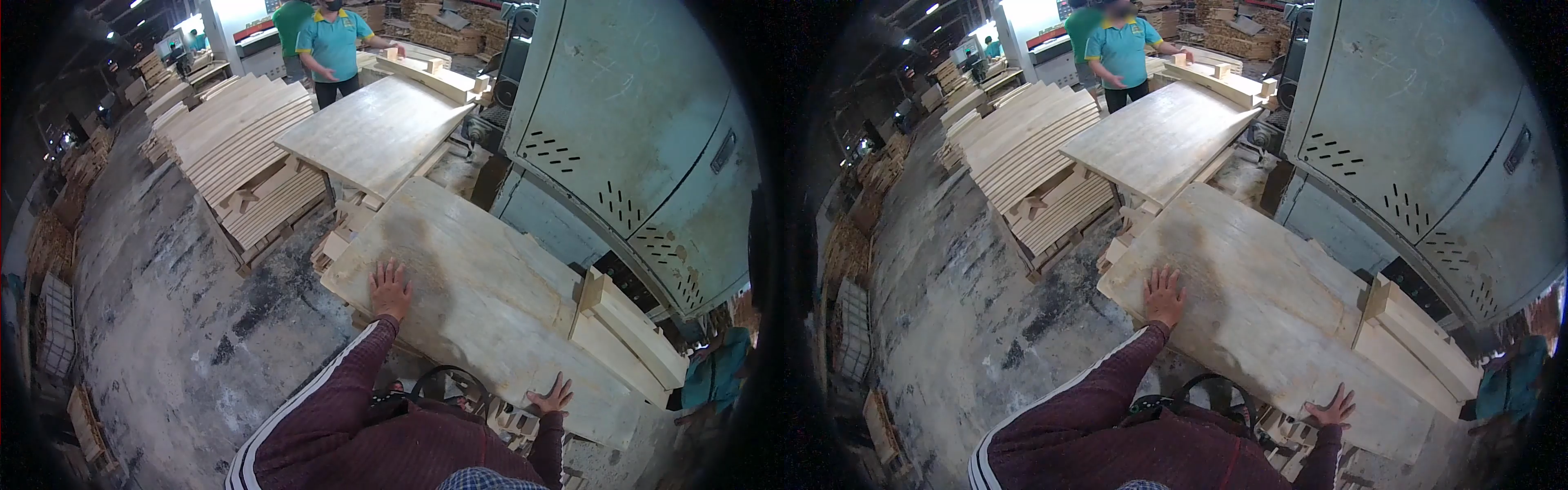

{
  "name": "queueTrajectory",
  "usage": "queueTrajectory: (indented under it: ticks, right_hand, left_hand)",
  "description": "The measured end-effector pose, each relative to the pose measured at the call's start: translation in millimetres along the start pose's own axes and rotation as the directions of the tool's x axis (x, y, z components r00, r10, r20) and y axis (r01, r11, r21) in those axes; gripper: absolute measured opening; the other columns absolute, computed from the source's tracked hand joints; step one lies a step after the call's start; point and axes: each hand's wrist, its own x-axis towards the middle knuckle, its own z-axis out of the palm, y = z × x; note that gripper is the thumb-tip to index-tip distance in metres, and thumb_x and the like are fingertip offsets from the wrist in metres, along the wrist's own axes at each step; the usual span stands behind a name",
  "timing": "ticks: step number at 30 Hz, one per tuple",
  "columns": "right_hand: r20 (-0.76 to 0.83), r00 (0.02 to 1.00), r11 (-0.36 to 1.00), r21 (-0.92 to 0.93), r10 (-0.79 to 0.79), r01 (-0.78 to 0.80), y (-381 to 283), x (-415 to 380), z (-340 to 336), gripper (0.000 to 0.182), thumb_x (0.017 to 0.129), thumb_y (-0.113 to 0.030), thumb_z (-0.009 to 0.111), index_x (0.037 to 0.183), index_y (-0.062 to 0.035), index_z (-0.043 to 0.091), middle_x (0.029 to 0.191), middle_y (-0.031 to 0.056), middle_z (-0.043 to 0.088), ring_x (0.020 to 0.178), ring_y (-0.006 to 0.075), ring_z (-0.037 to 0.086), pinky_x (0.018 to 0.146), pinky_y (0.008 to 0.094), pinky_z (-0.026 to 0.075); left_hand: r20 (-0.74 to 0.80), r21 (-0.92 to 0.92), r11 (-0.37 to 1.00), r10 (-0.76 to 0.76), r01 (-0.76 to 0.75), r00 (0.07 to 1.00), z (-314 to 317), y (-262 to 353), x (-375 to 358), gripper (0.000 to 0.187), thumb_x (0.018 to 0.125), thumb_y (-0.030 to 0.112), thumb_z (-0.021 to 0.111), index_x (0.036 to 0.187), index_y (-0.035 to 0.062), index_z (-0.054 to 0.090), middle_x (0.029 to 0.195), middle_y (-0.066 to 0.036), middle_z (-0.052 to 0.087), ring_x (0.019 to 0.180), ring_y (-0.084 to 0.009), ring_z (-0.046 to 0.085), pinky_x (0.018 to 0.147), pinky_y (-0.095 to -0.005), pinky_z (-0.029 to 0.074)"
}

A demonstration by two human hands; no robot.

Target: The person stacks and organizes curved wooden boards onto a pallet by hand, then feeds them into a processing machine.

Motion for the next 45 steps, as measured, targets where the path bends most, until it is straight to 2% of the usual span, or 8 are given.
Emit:
queueTrajectory:
  ticks: [3,22,24,29,35,38,40,45]
  right_hand:
    - [0.011,1.0,1.0,0.007,0.002,-0.002,0.8,-1.9,-1.2,0.137,0.035,-0.063,0.084,0.148,-0.0425,0.01,0.159,0.0019,-0.007,0.142,0.0419,-0.01,0.094,0.0809,0.003]
    - [0.02,1.0,1.0,0.029,-0.01,0.01,-5.7,-8.8,-7.7,0.136,0.035,-0.063,0.083,0.148,-0.0408,0.012,0.159,0.0052,-0.005,0.142,0.0442,-0.008,0.098,0.0775,0.004]
    - [0.025,1.0,1.0,0.006,-0.011,0.011,-0.4,-1.6,-3.0,0.138,0.036,-0.062,0.085,0.148,-0.0421,0.007,0.158,0.0006,-0.01,0.143,0.0389,-0.011,0.096,0.0786,0.005]
    - [0.013,0.999,0.998,0.036,-0.049,0.049,12.0,8.2,7.9,0.14,0.035,-0.061,0.085,0.148,-0.0421,0.006,0.158,0.0007,-0.01,0.143,0.0388,-0.013,0.096,0.0787,0.004]
    - [0.028,0.999,0.999,0.026,-0.02,0.019,4.9,3.1,1.8,0.139,0.036,-0.058,0.086,0.148,-0.0415,0.007,0.158,0.0,-0.01,0.143,0.038,-0.013,0.096,0.0788,0.004]
    - [0.03,1.0,1.0,0.023,0.009,-0.01,-2.4,-3.7,-2.8,0.138,0.036,-0.057,0.086,0.149,-0.0411,0.007,0.158,0.0001,-0.01,0.143,0.0375,-0.013,0.097,0.0786,0.004]
    - [0.03,0.999,0.999,0.021,0.023,-0.024,-6.5,-5.8,-5.7,0.138,0.036,-0.057,0.086,0.149,-0.0409,0.008,0.158,0.0003,-0.009,0.143,0.0373,-0.013,0.097,0.0784,0.004]
    - [0.03,1.0,1.0,0.024,0.004,-0.005,-5.3,-14.1,-6.8,0.137,0.036,-0.057,0.086,0.149,-0.0404,0.009,0.159,0.0008,-0.008,0.143,0.0376,-0.011,0.097,0.0783,0.005]
  left_hand:
    - [0.011,0.015,1.0,0.0,0.0,1.0,-0.5,0.0,-0.6,0.051,0.09,0.041,0.05,0.136,0.0192,0.043,0.147,-0.004,0.033,0.138,-0.0292,0.025,0.113,-0.0496,0.018]
    - [0.01,-0.017,1.0,-0.008,0.008,1.0,-1.9,0.2,-0.1,0.05,0.09,0.04,0.051,0.135,0.0195,0.043,0.146,-0.005,0.033,0.138,-0.0285,0.025,0.113,-0.0492,0.017]
    - [0.015,-0.014,1.0,-0.009,0.009,1.0,-1.7,0.1,0.8,0.051,0.09,0.04,0.051,0.135,0.0193,0.043,0.146,-0.005,0.033,0.138,-0.0287,0.026,0.113,-0.0491,0.017]
    - [0.017,-0.013,1.0,0.002,-0.002,1.0,-2.7,-2.7,0.0,0.052,0.09,0.039,0.052,0.136,0.0175,0.042,0.145,-0.006,0.034,0.137,-0.0294,0.027,0.113,-0.0492,0.018]
    - [0.009,-0.085,0.996,-0.009,0.009,1.0,-5.2,-1.5,-0.1,0.056,0.09,0.04,0.052,0.137,0.0138,0.038,0.144,-0.011,0.033,0.137,-0.0311,0.027,0.112,-0.0496,0.019]
    - [-0.096,-0.177,0.984,-0.002,-0.015,0.995,-9.9,-0.9,-1.0,0.061,0.086,0.042,0.058,0.137,0.0165,0.037,0.144,-0.01,0.034,0.136,-0.0317,0.028,0.111,-0.0503,0.022]
    - [-0.108,-0.318,0.948,-0.004,-0.03,0.994,-17.4,-2.2,-2.0,0.061,0.085,0.039,0.06,0.136,0.0137,0.037,0.142,-0.012,0.035,0.136,-0.0329,0.028,0.11,-0.0497,0.024]
    - [-0.126,-0.398,0.904,0.112,-0.154,0.986,-24.4,-6.5,20.1,0.064,0.08,0.03,0.066,0.134,0.0102,0.037,0.142,-0.015,0.035,0.135,-0.0344,0.028,0.108,-0.0487,0.025]
